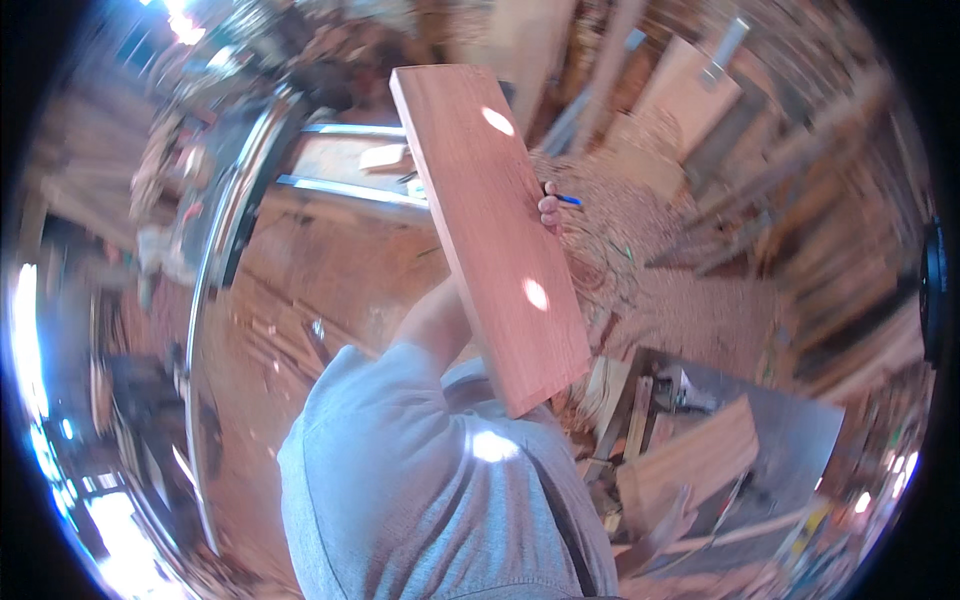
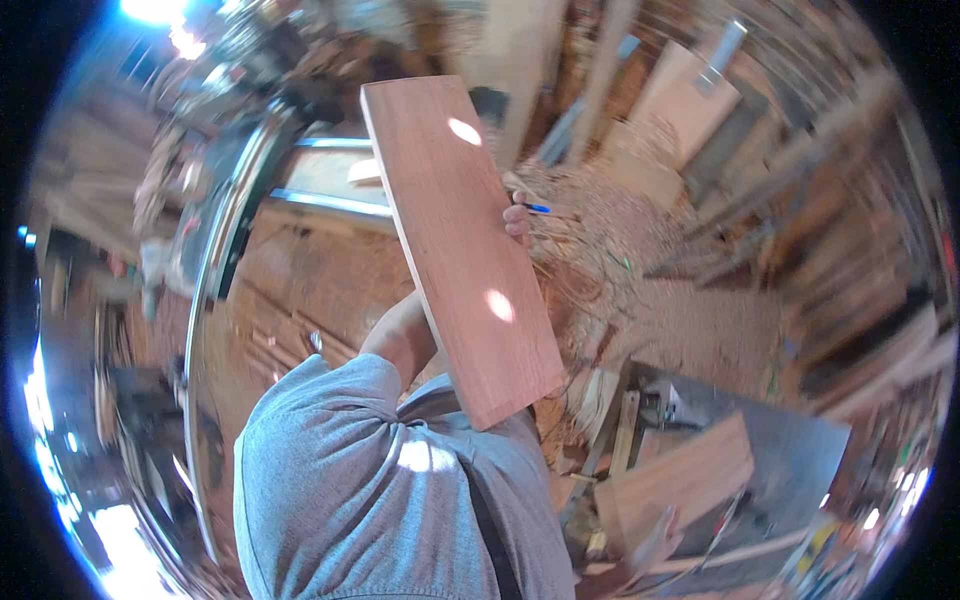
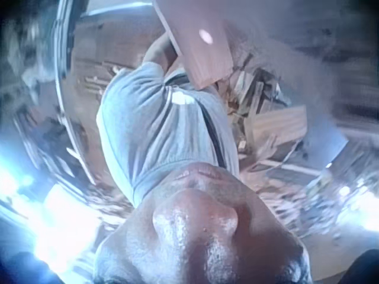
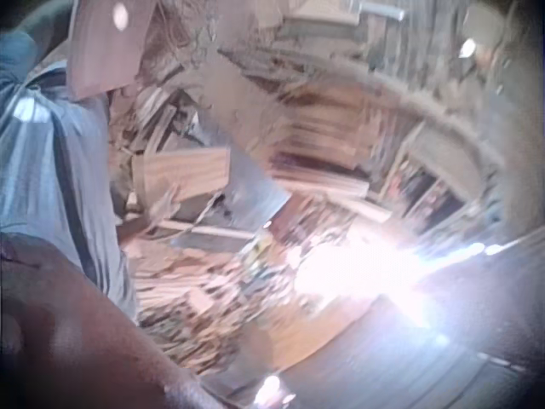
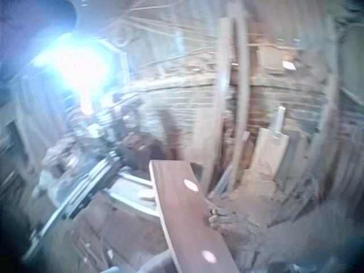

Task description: The person measures and marks a wooden plank with a tape measure and pen, then uses a miter saw to cut the plank into smaller pieces. The person repeats the measuring, marking, and cutting process on the same plank multiple times.

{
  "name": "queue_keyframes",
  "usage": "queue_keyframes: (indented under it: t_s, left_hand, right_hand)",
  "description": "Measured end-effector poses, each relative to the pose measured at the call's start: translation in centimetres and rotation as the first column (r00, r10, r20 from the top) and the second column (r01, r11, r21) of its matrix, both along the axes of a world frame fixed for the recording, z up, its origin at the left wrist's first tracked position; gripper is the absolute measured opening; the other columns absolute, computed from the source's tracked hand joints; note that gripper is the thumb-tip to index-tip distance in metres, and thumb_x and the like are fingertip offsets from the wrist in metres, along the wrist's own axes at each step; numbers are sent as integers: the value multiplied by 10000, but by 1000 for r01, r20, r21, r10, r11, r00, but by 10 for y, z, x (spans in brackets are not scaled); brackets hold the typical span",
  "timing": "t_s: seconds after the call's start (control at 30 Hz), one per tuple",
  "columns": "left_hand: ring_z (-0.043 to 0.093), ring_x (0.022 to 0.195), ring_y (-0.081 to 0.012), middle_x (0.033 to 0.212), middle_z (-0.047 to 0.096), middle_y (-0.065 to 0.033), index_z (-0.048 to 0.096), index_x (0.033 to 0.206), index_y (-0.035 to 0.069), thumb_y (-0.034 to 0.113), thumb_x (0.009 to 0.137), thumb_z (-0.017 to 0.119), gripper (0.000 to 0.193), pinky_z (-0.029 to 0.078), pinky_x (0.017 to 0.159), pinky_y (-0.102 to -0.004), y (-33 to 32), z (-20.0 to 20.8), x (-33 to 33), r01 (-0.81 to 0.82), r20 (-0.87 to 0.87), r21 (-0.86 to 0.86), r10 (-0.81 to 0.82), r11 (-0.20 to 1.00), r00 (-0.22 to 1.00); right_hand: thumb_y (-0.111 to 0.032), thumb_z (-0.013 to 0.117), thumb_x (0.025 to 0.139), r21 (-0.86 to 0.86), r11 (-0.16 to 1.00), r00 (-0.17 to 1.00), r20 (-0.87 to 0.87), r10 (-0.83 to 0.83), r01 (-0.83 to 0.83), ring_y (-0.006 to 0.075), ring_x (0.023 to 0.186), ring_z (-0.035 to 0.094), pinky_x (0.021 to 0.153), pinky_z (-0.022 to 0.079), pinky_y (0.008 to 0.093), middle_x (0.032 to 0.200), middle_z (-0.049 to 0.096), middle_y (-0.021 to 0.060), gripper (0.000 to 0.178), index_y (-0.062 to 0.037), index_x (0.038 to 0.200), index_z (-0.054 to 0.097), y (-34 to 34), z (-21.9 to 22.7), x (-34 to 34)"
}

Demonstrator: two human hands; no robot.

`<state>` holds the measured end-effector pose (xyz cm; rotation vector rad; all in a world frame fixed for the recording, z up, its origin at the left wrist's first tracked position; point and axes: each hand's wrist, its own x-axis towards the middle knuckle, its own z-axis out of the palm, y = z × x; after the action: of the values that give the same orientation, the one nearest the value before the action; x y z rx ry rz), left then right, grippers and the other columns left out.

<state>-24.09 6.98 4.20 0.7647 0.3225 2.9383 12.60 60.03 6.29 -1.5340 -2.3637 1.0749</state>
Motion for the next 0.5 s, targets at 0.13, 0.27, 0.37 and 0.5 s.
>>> queue_keyframes:
  t_s: [0.13,0.27,0.37,0.5]
  left_hand:
    - [637,1073,-215,1147,683,-57,523,1362,32,352,1117,374,430,437,1060,-409,-86,-1,76,-257,70,-26,258,966,964]
    - [637,1083,-219,1160,681,-64,523,1366,31,360,1117,375,439,439,1063,-412,-158,-3,140,-422,132,-19,421,906,897]
    - [636,1091,-222,1169,680,-68,524,1370,31,366,1117,376,446,440,1065,-414,-212,0,199,-576,171,-24,571,817,803]
    - [635,1102,-226,1182,678,-74,524,1374,30,374,1116,377,455,441,1067,-417,-281,-3,250,-691,243,-8,672,723,700]
  right_hand:
    - [-497,763,909,89,989,988,112,104,-114,373,1094,628,982,528,453,1298,619,281,751,108,1306,559,-34,31,-15]
    - [-419,763,933,17,943,927,-179,329,-331,320,1034,637,907,554,426,1247,629,254,648,93,1270,552,-117,62,-76]
    - [-369,750,957,-86,834,824,-238,514,-545,289,1023,637,888,549,401,1202,639,231,582,81,1268,550,-162,40,-141]
    - [-391,717,987,-213,527,568,-328,754,-823,246,1021,630,868,543,383,1195,635,172,580,58,1306,533,-241,0,-200]
